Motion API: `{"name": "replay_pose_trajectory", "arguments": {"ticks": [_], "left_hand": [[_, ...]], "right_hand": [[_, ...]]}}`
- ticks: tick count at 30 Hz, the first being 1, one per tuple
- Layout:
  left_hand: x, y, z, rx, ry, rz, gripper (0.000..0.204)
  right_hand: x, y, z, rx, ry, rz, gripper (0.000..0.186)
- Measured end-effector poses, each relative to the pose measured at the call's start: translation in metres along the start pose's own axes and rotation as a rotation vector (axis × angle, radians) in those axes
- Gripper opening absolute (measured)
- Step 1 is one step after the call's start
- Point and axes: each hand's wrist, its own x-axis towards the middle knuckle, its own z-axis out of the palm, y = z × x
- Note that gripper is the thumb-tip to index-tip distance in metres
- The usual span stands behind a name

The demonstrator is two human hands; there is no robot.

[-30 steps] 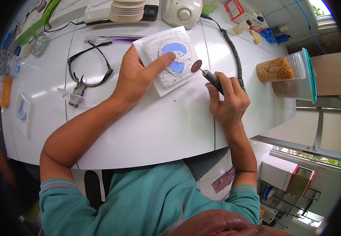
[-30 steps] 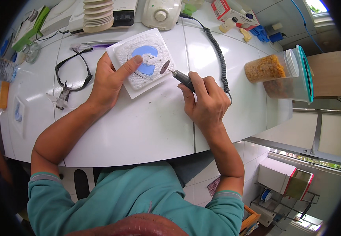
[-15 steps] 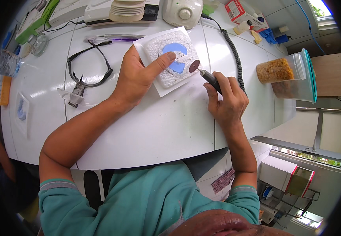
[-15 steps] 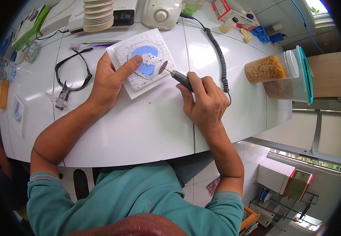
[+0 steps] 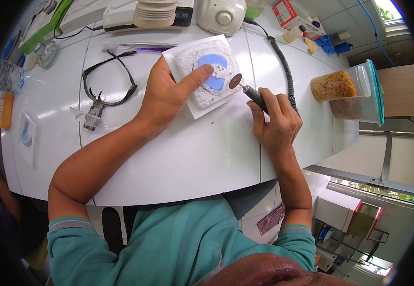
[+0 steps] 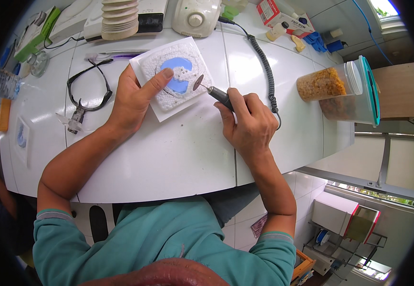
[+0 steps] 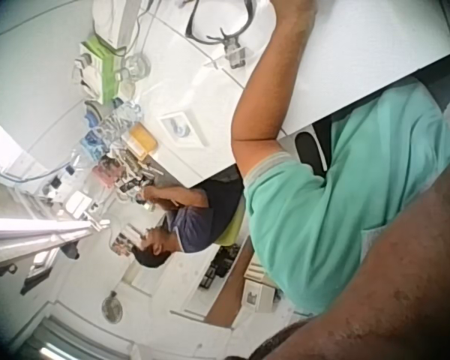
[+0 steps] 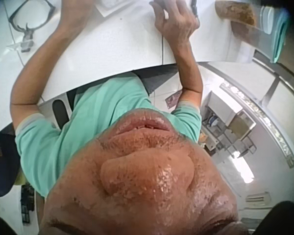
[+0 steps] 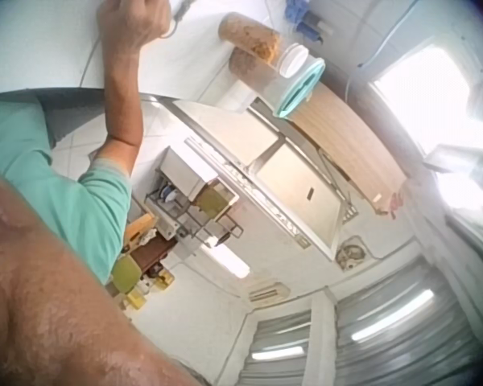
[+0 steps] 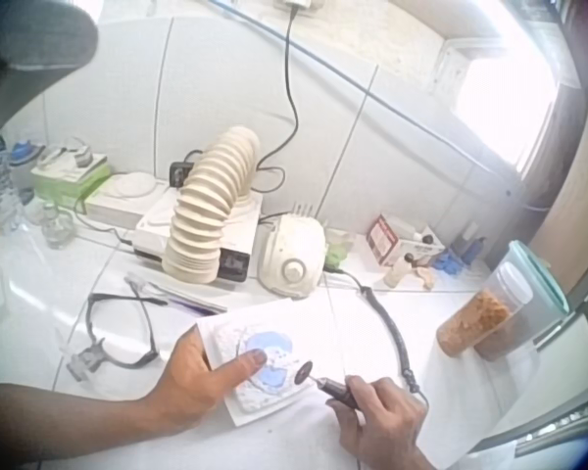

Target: The person trims a dental cast using a hand-held rotary grinding tool, smoothing the edges of the white plaster model that contains blue material.

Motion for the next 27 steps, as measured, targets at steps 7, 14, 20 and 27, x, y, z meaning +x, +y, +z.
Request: {"name": "replay_pose_trajectory", "arguments": {"ticks": [7,14,20,27], "left_hand": [[0.000,-0.002,0.000,-0.006,0.014,0.009,0.050],[0.000,-0.002,0.004,-0.028,0.013,0.050,0.045],[0.001,-0.007,-0.001,-0.011,-0.028,0.066,0.062],[0.000,-0.008,-0.002,-0.013,-0.075,0.059,0.063]], "right_hand": [[0.000,-0.001,0.000,-0.004,0.000,-0.013,0.036],[-0.001,0.007,0.001,0.085,0.121,0.054,0.036],[0.002,0.024,-0.005,0.028,0.112,0.269,0.028],[-0.003,0.034,-0.003,-0.041,-0.026,0.372,0.030]]}}
